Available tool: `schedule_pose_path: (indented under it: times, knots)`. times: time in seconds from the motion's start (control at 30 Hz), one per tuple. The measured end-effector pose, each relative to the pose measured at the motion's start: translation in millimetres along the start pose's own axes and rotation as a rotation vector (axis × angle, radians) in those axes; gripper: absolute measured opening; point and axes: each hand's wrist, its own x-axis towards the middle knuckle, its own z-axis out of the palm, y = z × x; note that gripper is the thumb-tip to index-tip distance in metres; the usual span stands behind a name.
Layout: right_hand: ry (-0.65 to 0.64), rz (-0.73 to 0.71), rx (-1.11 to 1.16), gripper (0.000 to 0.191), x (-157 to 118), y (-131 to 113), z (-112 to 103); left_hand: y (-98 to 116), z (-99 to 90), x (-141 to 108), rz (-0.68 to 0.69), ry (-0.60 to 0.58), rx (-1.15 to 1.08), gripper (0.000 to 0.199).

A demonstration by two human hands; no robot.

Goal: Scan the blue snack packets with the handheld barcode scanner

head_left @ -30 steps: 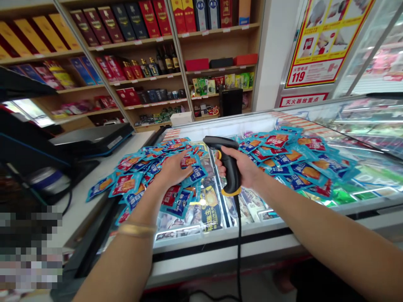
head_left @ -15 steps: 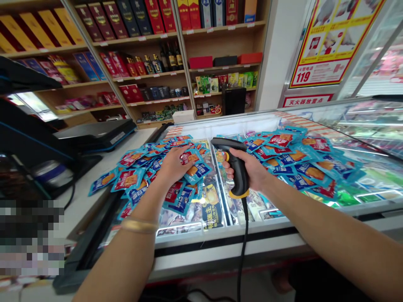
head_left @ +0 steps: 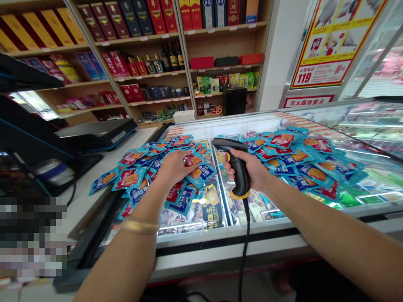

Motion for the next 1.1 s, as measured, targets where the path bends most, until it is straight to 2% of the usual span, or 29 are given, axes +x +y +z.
schedule_pose_path:
  times: [0.17,0.3,0.37,0.43,0.53,0.57,0.63,0.83,1.1]
  knots:
    - [-0.019,-0.003,0.004,0.021,0,0,-2,3,-7.5,-3,-0.102,0.013,0.052,0.066]
    - [-0.009,-0.010,-0.006,0.021,0,1,-1,2,-9.3,-3,-0.232,0.121,-0.077,0.066]
    - [-0.003,-0.017,-0.008,0.020,0,1,0,4,-10.1,-2,-0.318,0.209,-0.305,0.061]
    - [-0.002,-0.018,-0.007,0.020,-1,1,0,9,-12.1,-1,-0.412,0.255,-0.703,0.053]
    - [-0.011,-0.022,-0.005,0.021,-1,0,0,21,-16.9,0,-0.557,0.152,-1.377,0.048]
    - [-0.015,-0.024,-0.006,0.022,-1,0,1,25,-18.1,0,-0.590,0.096,-1.530,0.047]
    - [-0.019,-0.030,-0.013,0.023,-1,0,1,31,-18.9,-2,-0.613,0.011,-1.679,0.044]
    - [-0.052,-0.022,-0.030,0.023,-3,0,3,42,-9.5,-7,-0.531,-0.023,-1.569,0.043]
    - [-0.060,-0.004,-0.045,0.024,-3,1,4,43,-3.4,-8,-0.460,-0.054,-1.482,0.046]
